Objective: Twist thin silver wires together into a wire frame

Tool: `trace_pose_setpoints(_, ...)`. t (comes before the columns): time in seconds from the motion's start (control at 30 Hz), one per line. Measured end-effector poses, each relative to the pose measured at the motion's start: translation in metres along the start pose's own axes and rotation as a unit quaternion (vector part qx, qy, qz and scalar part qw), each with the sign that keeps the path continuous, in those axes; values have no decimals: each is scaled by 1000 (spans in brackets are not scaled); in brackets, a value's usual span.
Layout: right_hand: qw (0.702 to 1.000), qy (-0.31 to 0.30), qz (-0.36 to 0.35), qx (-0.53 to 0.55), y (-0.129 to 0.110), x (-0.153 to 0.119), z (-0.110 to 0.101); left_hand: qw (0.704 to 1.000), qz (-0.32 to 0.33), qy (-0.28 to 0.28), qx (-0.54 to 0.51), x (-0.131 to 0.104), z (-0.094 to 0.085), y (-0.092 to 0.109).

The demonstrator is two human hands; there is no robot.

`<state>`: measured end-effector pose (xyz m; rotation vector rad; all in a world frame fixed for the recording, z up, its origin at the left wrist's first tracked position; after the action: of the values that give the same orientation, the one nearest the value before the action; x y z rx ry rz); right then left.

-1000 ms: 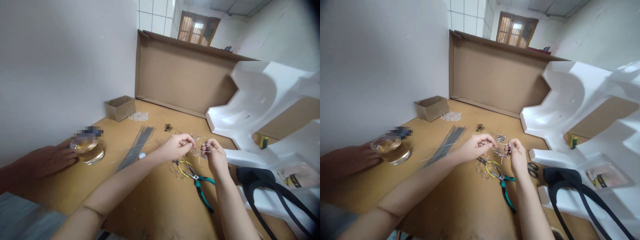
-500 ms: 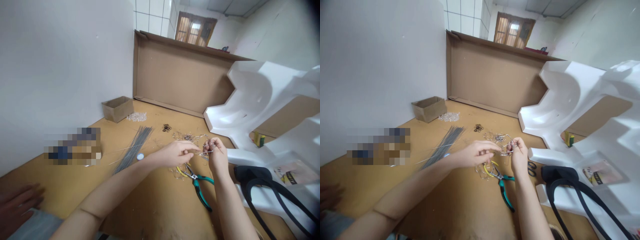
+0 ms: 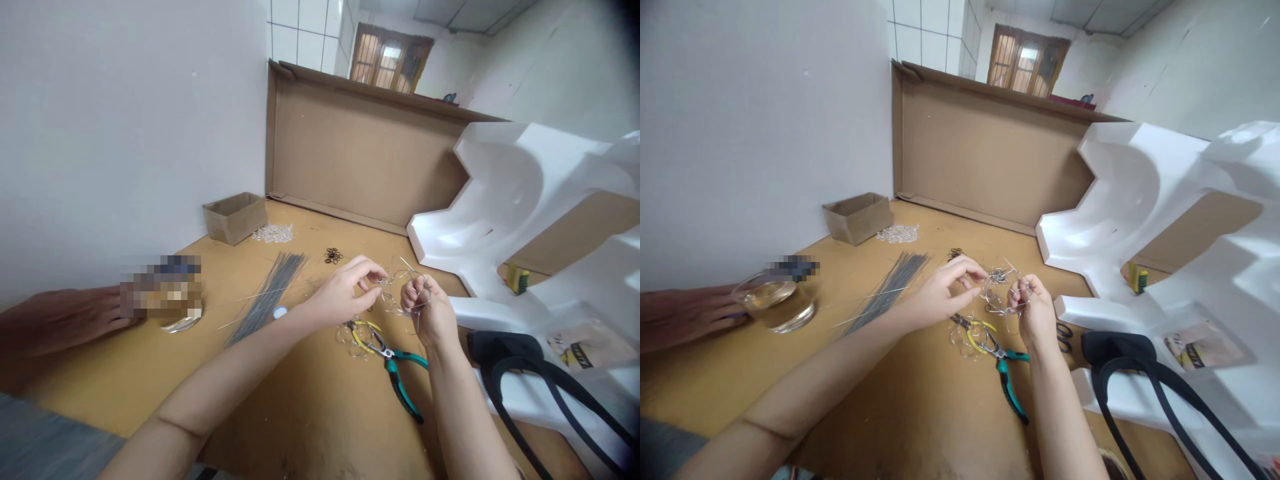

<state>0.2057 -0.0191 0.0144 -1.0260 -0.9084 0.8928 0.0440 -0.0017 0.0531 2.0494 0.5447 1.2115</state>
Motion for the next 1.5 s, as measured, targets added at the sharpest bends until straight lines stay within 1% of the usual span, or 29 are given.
trace_pose_setpoints(0.13,999,-13,20,25,4,-1,2,999,29,-11,19,-1,2,4)
trace_pose_setpoints(0.23,997,-18,42,62,7,1,1,997,63,-36,36,-2,7,8)
trace_pose_setpoints(0.33,994,-13,61,95,8,1,-1,989,89,-65,101,-5,13,10)
trace_pose_setpoints(0.43,993,-15,62,103,6,1,-1,976,100,-86,175,-6,18,9)
trace_pose_setpoints(0.53,992,-19,54,109,2,1,0,971,107,-95,193,-6,19,8)
trace_pose_setpoints(0.63,991,-21,52,118,0,0,0,977,110,-91,158,-6,18,9)
trace_pose_setpoints(0.7,992,-18,54,114,1,0,-1,985,99,-76,122,-5,16,9)
trace_pose_setpoints(0.77,993,-16,52,107,2,-1,1,992,72,-41,98,-4,11,6)
trace_pose_setpoints(0.9,994,-30,45,91,3,-4,8,994,14,57,88,-2,0,-5)
trace_pose_setpoints(0.97,994,-45,50,84,4,-7,12,994,0,76,73,-2,-1,-9)
trace_pose_setpoints(1.1,993,-73,67,72,6,-10,18,998,-6,56,41,-1,3,-13)
trace_pose_setpoints(1.2,992,-81,71,64,8,-10,18,998,9,40,43,0,2,-9)
trace_pose_setpoints(1.37,993,-71,73,57,10,-9,15,999,18,11,48,1,2,-1)
trace_pose_setpoints(1.5,993,-69,81,56,11,-9,16,998,27,10,55,1,1,0)
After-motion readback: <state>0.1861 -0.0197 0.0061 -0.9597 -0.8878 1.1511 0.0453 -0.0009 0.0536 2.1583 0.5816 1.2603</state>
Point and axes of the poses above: each hand's wrist, its own x-axis towards the middle knuckle, its own z-axis out of the palm, y = z × x, the point moved 7 cm from there along x, towards the middle knuckle, and after that the axes turned 5 degrees about y, right-handed, at the moved point
